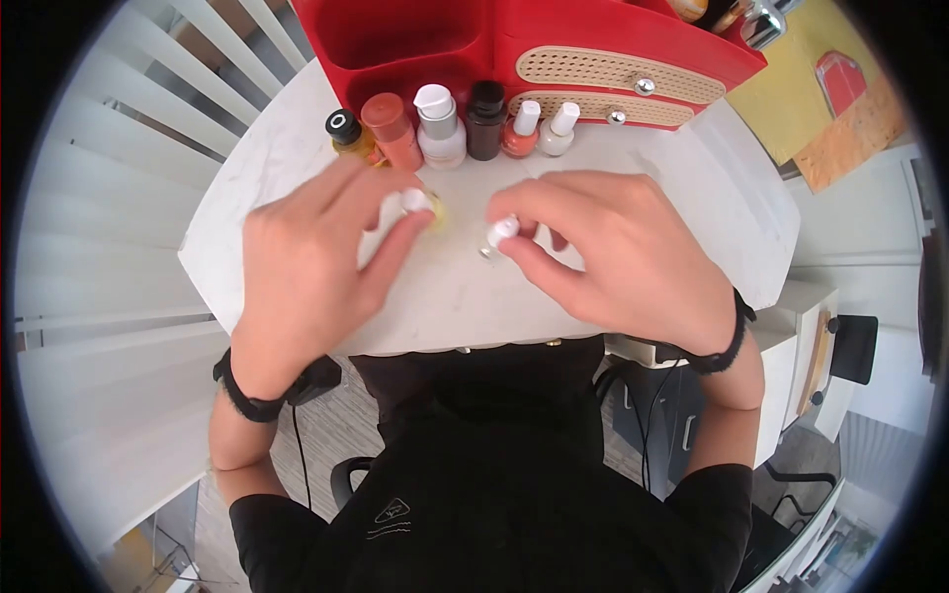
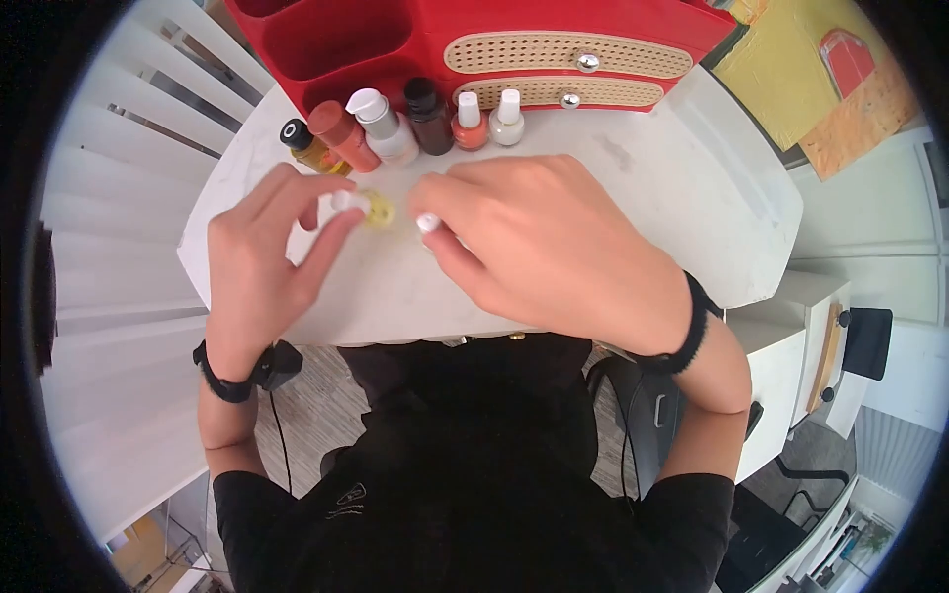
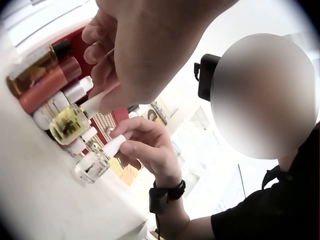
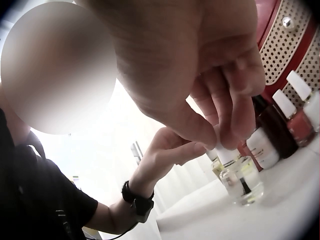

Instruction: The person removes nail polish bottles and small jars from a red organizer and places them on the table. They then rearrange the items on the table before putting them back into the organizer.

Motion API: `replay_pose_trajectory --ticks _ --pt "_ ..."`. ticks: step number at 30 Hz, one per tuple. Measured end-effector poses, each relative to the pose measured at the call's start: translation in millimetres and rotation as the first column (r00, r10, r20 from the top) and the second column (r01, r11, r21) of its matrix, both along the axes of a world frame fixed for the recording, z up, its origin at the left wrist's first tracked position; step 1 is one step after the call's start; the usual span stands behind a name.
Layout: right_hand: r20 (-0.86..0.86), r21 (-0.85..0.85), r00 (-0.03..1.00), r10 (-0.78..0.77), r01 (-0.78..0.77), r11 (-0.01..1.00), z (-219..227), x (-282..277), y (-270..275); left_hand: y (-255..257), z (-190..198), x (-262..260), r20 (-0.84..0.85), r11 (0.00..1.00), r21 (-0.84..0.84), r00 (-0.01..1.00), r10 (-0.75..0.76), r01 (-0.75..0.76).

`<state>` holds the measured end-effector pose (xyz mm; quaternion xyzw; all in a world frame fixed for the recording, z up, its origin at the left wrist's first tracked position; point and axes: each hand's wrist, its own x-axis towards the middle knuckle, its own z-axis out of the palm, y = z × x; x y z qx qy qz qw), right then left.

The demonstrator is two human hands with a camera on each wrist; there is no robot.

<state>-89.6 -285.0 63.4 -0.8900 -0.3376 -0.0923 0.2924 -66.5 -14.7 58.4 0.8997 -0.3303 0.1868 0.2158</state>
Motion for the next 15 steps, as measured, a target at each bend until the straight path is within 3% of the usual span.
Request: replay_pose_trajectory --ticks 7,15 --pt "0.131 -0.036 0.99 -0.045 0.05 0.998 -7.6 39.1 42.1 15.3 -12.3 22.4 0.159 0.994 0.038 0.982 0.096 -0.104" --pt "0.235 -0.062 0.968 -0.094 0.111 0.992 -20.1 54.9 58.3 17.0 -24.1 31.2 0.187 0.993 0.04 0.977 0.098 -0.107"
